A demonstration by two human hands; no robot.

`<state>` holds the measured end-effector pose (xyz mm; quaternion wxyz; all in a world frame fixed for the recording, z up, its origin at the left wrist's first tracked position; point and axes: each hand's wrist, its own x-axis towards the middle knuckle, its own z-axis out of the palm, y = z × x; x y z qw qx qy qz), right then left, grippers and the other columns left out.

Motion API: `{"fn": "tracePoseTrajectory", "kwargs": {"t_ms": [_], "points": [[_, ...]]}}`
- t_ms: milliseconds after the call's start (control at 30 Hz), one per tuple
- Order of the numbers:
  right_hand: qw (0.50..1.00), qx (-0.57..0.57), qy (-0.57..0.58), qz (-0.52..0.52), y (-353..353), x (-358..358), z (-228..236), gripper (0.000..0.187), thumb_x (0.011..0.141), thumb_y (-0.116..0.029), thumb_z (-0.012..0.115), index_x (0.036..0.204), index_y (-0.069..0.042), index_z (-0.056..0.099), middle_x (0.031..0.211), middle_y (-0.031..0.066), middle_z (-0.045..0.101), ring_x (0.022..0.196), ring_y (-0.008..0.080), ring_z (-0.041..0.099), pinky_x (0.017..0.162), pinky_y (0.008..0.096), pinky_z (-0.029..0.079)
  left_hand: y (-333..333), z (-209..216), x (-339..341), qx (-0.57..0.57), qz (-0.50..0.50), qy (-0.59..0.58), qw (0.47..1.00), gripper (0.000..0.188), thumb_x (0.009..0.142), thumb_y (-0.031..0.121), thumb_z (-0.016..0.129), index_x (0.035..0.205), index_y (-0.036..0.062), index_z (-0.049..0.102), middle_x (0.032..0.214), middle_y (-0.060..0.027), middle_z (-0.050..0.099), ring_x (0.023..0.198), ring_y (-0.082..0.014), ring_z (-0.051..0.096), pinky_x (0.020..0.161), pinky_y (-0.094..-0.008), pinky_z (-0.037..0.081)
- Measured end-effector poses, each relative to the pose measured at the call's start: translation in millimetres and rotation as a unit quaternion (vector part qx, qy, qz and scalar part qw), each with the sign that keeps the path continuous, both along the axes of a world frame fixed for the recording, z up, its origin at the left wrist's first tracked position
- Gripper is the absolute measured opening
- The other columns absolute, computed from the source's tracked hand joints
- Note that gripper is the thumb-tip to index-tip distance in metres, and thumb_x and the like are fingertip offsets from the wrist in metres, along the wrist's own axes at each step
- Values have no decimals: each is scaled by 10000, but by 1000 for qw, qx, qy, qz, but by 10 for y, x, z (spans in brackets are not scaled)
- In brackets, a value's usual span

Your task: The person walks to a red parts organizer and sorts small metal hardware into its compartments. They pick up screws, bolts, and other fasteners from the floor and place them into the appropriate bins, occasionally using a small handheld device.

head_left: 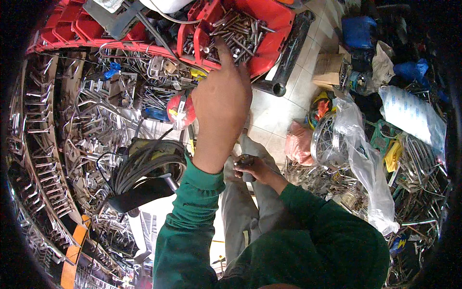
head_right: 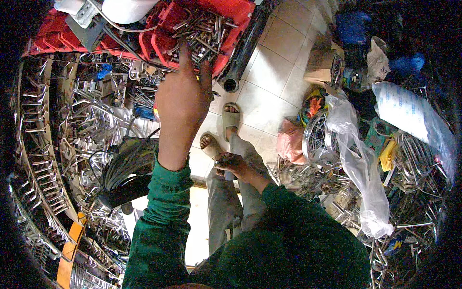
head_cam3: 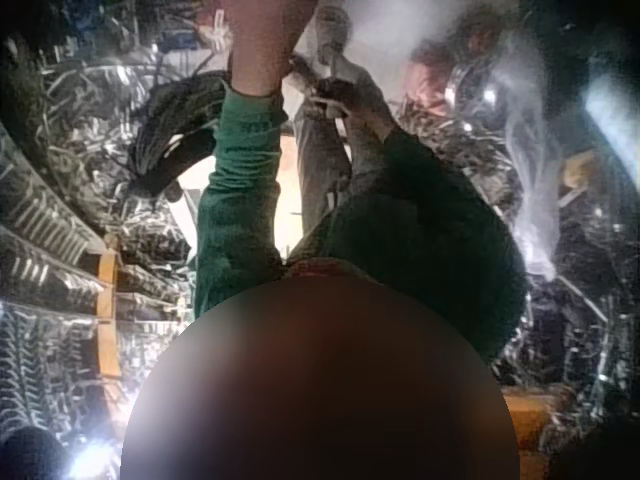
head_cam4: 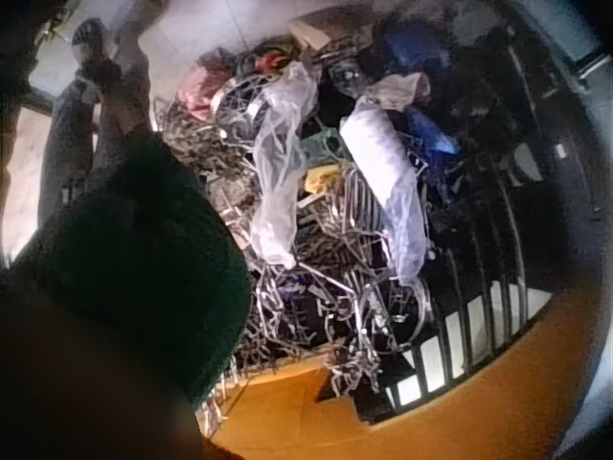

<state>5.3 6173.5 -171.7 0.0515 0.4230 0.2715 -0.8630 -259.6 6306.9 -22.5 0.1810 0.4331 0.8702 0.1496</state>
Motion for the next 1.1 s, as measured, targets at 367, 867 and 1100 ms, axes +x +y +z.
{"fn": "tracePoseTrajectory", "kwargs": {"t_ms": [367, 867, 1100], "points": [[970, 203, 14, 134, 147, 135, -131, 353, 927, -194, 778, 1173, 16, 638, 981, 73, 687, 877, 168, 711, 802, 347, 563, 42, -9, -138, 10, -37, -2, 999, 629, 971, 364, 587, 1528, 114, 437, 736, -213, 709, 704, -425, 720, 629, -554, 566], [988, 149, 47, -13, -89, 68, -157, 341, 926, -162, 775, 1183, 2, 623, 979, 79, 699, 872, 208, 707, 776, 352, 557, 117, 77, -314, 112, -68, -18, 991, 464, 972, 276, 624, 1428, 194, 613, 710, -203, 701, 645, -416, 699, 585, -514, 561], [997, 26, -1, -78, -119, -9, -200, 327, 895, -152, 811, 1123, -2, 632, 930, 79, 685, 815, 208, 698, 742, 361, 552, 357, 102, -278, 5, -140, 4, 990, 541, 929, 159, 548, 1464, 226, 583, 810, -222, 726, 731, -426, 725, 663, -542, 582]]}}
